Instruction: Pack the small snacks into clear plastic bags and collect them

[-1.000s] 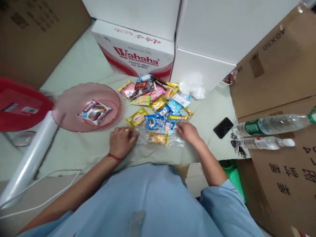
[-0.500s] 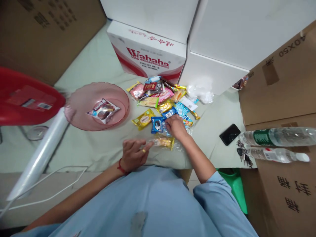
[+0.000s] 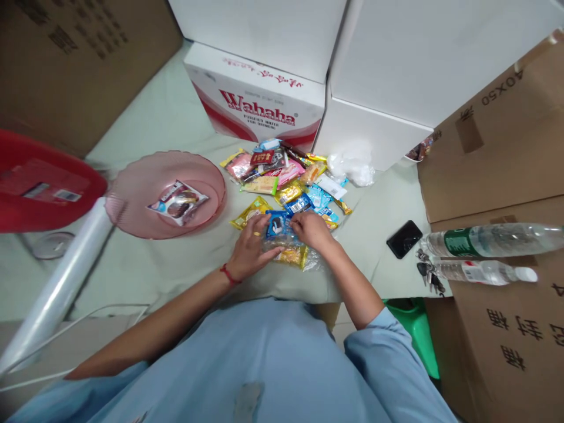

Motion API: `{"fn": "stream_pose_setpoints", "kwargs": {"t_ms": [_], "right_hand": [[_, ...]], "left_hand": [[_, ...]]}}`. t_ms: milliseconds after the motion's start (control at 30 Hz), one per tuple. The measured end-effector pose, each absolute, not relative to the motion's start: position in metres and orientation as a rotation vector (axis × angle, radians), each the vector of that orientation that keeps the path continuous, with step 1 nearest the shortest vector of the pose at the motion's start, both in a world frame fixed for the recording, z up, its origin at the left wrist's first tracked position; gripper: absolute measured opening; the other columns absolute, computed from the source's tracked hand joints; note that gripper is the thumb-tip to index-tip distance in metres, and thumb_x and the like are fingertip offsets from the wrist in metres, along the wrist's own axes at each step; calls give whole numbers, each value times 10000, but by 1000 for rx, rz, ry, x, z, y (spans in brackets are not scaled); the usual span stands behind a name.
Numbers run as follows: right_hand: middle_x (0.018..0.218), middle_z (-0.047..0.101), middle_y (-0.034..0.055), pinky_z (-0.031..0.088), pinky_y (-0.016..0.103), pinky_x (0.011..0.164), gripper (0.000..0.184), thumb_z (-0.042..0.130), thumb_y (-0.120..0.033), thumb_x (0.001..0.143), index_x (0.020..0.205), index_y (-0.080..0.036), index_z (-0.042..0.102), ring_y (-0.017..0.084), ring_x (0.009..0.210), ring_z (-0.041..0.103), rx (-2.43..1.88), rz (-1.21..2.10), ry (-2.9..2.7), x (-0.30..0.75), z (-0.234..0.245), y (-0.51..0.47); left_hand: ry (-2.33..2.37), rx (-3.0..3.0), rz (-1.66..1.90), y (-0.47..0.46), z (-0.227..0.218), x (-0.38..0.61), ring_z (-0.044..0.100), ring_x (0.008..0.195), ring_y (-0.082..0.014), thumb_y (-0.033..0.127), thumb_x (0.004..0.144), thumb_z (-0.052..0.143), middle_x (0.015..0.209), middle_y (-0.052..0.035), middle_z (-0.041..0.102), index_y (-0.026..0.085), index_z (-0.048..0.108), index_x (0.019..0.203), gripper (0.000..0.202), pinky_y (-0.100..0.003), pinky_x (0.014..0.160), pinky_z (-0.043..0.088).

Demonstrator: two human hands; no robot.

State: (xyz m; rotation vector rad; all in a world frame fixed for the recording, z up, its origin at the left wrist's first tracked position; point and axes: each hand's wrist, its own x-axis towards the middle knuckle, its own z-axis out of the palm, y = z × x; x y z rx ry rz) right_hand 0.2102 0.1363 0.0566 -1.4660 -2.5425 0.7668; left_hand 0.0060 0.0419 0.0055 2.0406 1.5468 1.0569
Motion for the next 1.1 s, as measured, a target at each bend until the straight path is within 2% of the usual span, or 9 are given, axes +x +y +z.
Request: {"fn": "stream_pose_setpoints", "kwargs": {"t_ms": [67,133,267,367,533,700,833,1000,1100], "right_hand": [[846,762,49,369,291,698,169,612,-254,989,958,-203,770,208,798,649,-1544,783,-2524,207,61,135],[844,763,45,359,291,683,170,607,-261,995,963,-205,765,204,780,649,-1571,784,-2517,206,64,133],[923,751,67,405,302,737,200,561,-244,1022,989,-194,752,213,848,653,-1458,786,-2510,213,63,125],[1014,698,113,453,355,835,239,560,-283,1029,1156,-180,734,258,955,614,-1389,600,-2432,219,62,111],[1140,642,129,438,448,971,306,617,-389,1019,1252,-220,717,293,1091,524,-1175,362,-2409,217,64,88],[1141,667,93,415,431,947,144,683,-340,982,1012,-241,783,284,1075,509,-1171,463,-2545,212,48,92],[991,682,92,389,412,934,170,631,-286,1002,941,-196,762,257,988,534,-1267,537,-2507,215,31,105],[951,682,91,361,388,912,207,617,-305,1002,886,-187,742,248,942,525,-1388,590,-2468,214,17,108],[943,680,84,356,373,890,185,644,-296,981,860,-192,737,247,939,521,-1435,594,-2431,211,14,107]], "left_hand": [[1598,2010,1014,44,6,11,495,1407,-355,481,845,777,1494,-206,511,185,353,1574,895,-507,1121,471],[1679,1915,930,48,7,12,587,1292,-335,440,852,767,1380,-187,616,160,485,1492,753,-472,1073,498],[1755,1749,825,58,8,7,685,920,-240,386,907,683,940,-77,728,194,737,1007,224,-358,872,533],[1750,1722,846,64,10,2,663,815,-191,369,925,633,866,-51,709,203,729,854,205,-297,763,507],[1777,1657,869,66,17,-2,621,716,-157,350,950,549,796,-30,685,199,704,821,252,-261,678,460],[1925,1594,844,62,21,-11,608,699,-181,393,982,482,755,-32,677,209,696,890,296,-281,654,393],[2050,1506,789,57,18,-30,579,618,-198,403,966,492,638,-13,625,219,676,878,275,-291,599,337],[2184,1467,924,31,23,-45,640,717,-211,389,946,530,845,-62,712,197,637,1006,228,-315,679,452],[1944,1968,1164,6,32,-35,682,856,-215,309,937,582,941,-84,734,222,653,1032,148,-343,819,506]]}}
